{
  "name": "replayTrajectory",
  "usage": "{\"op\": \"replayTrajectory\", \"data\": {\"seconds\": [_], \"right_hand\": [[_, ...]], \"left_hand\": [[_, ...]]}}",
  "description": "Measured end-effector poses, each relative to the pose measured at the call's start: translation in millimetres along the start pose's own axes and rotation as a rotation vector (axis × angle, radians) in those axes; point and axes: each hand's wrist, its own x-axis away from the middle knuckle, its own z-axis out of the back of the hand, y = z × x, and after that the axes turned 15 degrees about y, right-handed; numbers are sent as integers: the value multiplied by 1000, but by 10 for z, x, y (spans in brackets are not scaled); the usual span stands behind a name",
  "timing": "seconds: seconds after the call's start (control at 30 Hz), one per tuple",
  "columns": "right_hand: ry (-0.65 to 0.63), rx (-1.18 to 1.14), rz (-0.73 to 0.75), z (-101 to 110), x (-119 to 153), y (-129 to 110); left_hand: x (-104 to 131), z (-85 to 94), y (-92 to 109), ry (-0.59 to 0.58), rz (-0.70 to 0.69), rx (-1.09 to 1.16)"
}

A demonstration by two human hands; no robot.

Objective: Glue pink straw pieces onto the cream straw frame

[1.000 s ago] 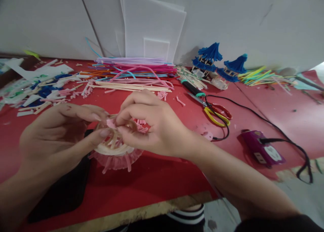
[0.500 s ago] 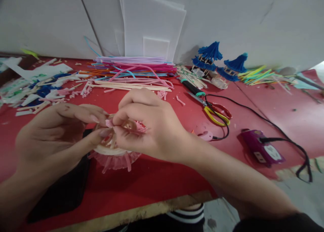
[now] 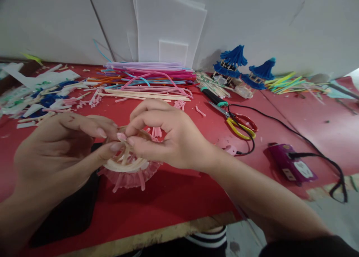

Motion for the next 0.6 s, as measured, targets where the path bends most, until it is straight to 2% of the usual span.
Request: {"op": "replayTrajectory", "data": {"seconds": [0.4, 0.5, 0.6], "right_hand": [[-10, 112, 60, 27, -13, -25], [-11, 180, 60, 93, -20, -59], [52, 215, 41, 203, -14, -87]], "left_hand": [[37, 16, 22, 70, -5, -67], [30, 15, 32, 69, 32, -77], [16, 4, 33, 73, 42, -28]]}}
